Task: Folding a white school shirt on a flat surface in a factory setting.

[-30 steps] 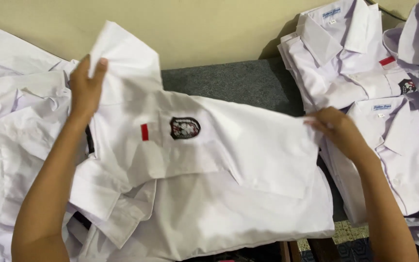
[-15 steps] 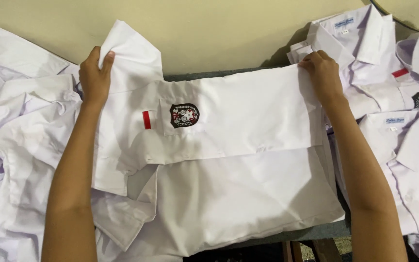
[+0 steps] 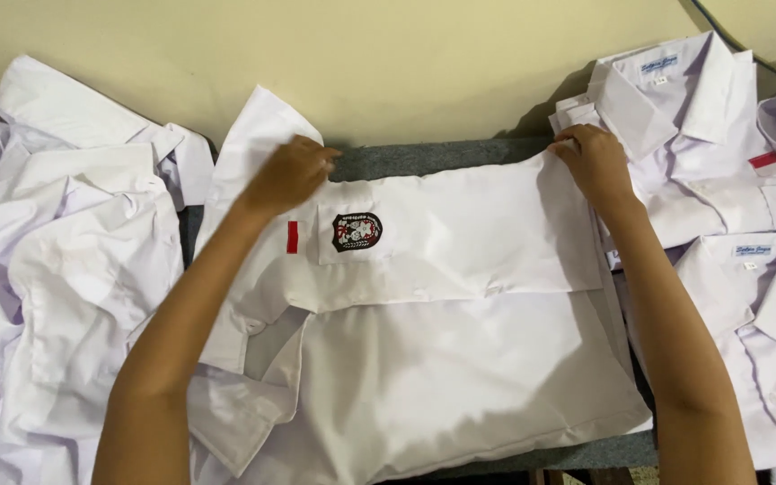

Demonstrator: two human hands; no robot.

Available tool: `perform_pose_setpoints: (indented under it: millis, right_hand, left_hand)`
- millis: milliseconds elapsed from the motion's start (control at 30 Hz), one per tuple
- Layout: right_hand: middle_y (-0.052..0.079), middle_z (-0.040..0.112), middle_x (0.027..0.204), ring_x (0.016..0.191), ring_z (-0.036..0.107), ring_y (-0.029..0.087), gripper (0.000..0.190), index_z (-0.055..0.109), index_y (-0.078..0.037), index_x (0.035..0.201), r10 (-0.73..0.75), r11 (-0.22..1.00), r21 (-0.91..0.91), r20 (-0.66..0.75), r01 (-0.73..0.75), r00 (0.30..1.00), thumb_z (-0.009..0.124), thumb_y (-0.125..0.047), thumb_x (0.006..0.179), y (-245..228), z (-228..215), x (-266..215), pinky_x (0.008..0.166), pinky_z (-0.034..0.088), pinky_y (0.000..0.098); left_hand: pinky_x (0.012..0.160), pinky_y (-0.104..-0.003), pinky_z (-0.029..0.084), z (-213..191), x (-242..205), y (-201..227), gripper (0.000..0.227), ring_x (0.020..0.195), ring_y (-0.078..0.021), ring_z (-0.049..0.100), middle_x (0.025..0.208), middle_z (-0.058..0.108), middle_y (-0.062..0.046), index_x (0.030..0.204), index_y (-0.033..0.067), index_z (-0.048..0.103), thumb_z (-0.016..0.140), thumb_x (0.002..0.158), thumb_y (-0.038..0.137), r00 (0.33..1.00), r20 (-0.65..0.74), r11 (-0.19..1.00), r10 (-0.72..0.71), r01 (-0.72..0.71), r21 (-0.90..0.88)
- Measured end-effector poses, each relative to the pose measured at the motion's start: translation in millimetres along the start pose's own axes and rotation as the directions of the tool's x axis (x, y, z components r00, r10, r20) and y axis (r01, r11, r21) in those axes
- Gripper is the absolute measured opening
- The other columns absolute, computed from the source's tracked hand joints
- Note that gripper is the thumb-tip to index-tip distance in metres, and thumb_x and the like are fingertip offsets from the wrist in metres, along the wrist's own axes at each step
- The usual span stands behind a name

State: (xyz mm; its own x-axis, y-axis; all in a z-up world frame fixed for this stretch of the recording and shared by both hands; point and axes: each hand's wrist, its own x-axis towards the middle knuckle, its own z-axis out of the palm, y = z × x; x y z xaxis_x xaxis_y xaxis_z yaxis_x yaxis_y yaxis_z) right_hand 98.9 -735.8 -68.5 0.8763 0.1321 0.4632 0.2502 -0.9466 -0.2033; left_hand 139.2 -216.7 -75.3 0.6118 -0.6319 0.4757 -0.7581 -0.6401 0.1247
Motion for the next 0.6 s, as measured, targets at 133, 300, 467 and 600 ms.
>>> perform_pose_setpoints:
  millis: [133,300,467,600]
  right_hand:
    - [0.014,0.067,0.091,0.084,0.072,0.034,0.008,0.073,-0.006,0.107,-0.047,0.999,-0.012,-0.072,0.046,0.996,0.077,-0.013,0.108,14.4,10.0,-2.0,0.073,0.059,0.0404]
    - [0.016,0.069,0.089,0.086,0.070,0.040,0.022,0.077,-0.007,0.107,0.158,0.974,0.181,-0.113,-0.136,0.981,0.086,-0.026,0.100,9.7,-5.7,-9.9,0.076,0.057,0.0413]
    - [0.016,0.071,0.089,0.090,0.071,0.038,0.023,0.077,-0.010,0.101,0.225,0.967,0.141,-0.078,-0.213,0.971,0.088,-0.030,0.096,21.5,5.0,-12.5,0.079,0.059,0.0442]
    - [0.013,0.072,0.091,0.091,0.073,0.037,0.018,0.075,-0.009,0.100,0.252,0.966,0.095,-0.117,-0.242,0.961,0.086,-0.023,0.096,21.0,18.4,-2.9,0.081,0.059,0.0462]
  left_hand:
    - [0.100,-0.050,0.043,62.4,-10.4,-31.8,0.041,0.113,-0.0269,0.058,0.095,0.067,-0.005,0.096,0.0118,0.068,0.041,0.111,0.039,0.983,0.163,0.957,-0.083,0.032,0.289]
    - [0.099,-0.057,0.030,69.5,-21.1,-54.3,0.026,0.111,-0.0228,0.049,0.095,0.062,0.006,0.091,0.0241,0.069,0.060,0.099,0.047,0.975,0.169,0.960,-0.144,0.096,0.264]
    - [0.099,-0.060,0.024,67.5,-22.4,-53.1,0.021,0.114,-0.0228,0.047,0.097,0.059,0.007,0.090,0.0267,0.066,0.059,0.100,0.043,0.967,0.169,0.962,-0.189,0.148,0.229]
    - [0.097,-0.061,0.024,77.6,-21.1,-55.6,0.005,0.113,-0.0226,0.048,0.098,0.058,0.008,0.085,0.0267,0.064,0.062,0.089,0.028,0.974,0.135,0.953,-0.181,0.140,0.269]
